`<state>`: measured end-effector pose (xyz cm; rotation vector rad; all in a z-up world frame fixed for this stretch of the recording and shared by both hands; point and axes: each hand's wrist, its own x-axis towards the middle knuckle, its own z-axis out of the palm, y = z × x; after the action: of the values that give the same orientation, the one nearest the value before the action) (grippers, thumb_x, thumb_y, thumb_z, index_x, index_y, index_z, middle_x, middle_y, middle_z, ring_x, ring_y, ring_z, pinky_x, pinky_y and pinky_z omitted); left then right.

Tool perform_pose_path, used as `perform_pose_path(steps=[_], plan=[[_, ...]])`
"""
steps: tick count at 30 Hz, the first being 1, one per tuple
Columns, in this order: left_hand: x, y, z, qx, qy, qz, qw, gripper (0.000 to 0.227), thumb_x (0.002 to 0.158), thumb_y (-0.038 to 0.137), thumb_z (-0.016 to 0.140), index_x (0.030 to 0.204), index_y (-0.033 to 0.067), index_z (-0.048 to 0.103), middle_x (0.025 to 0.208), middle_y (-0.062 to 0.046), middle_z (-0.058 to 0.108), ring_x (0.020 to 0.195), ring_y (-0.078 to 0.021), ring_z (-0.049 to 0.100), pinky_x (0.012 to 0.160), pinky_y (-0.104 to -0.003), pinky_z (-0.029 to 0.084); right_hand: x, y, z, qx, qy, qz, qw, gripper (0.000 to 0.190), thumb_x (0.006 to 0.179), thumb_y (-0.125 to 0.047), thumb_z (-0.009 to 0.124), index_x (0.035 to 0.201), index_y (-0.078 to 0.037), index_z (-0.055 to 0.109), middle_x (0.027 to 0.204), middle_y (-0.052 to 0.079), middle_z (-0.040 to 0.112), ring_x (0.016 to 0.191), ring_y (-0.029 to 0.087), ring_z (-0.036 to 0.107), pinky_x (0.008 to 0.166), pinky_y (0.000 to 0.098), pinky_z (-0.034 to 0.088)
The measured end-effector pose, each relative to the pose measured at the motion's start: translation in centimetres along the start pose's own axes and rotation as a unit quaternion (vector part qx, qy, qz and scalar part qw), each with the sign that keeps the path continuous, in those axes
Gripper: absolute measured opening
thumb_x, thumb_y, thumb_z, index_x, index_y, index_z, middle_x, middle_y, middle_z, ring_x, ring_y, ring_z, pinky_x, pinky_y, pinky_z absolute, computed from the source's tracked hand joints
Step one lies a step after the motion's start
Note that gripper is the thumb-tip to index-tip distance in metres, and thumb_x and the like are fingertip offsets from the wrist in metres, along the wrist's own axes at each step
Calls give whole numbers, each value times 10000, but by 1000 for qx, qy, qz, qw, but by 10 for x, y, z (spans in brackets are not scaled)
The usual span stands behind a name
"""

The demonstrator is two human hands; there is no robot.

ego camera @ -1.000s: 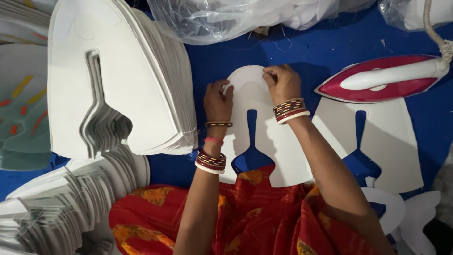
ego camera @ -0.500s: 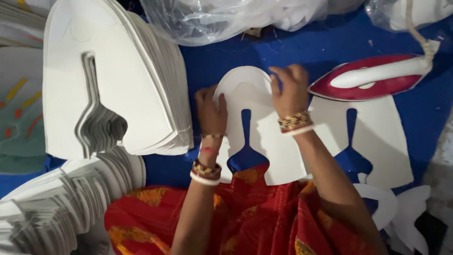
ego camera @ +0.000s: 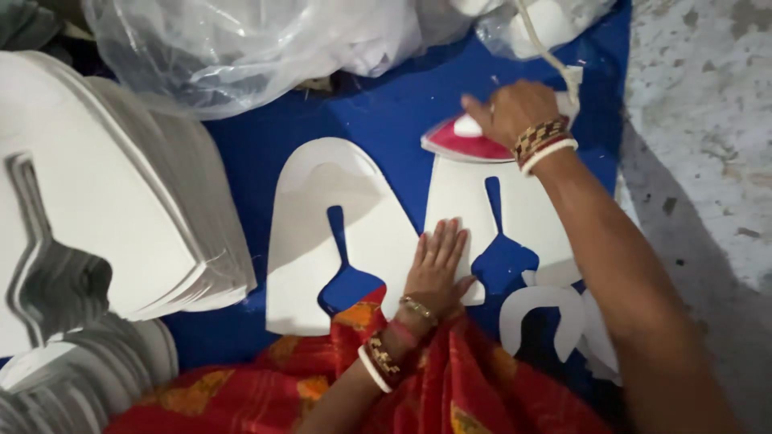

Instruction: The person irons white, shaped fabric pieces using a red and white electric iron. They pick up pieces from a stack, place them on a blue surface, iron them, and then move them to a separate pile.

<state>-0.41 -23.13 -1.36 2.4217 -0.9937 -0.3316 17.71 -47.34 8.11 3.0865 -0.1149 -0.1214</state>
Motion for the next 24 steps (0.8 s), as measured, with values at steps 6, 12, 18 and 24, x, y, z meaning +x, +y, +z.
perform_pose_path(steps=[6,12,18,24], plan=[[-1,-1,3,52,-26,-13,998,947,909,559,606,1634,108,198,1718,-114,128,1593,-283,75,1272,-489,83,-7,18,-11,45,118,21,992,816,995,-766,586,692,-25,744,617,224,648,548,370,662,539,458,536],[0,3,0,67,-33,-16,997,963,900,567,624,1628,103,196,1711,-121,134,1584,-293,80,1262,-492,91,-18,-13,18,-15,63,-37,997,824,934,-803,568,704,-38,766,596,186,668,510,303,681,484,420,524],[-2,2,0,71,-28,-15,997,950,903,568,604,1631,110,201,1713,-122,136,1587,-290,87,1267,-489,92,12,-5,16,-23,39,60,997,861,968,-793,552,676,-11,761,556,167,660,519,289,683,492,416,520],[1,2,-4,61,-33,-12,998,943,912,562,597,1629,100,195,1711,-127,131,1584,-294,82,1263,-490,89,-17,-23,3,3,-10,-3,1000,788,908,-784,570,714,-51,787,577,193,669,534,306,692,518,424,536]])
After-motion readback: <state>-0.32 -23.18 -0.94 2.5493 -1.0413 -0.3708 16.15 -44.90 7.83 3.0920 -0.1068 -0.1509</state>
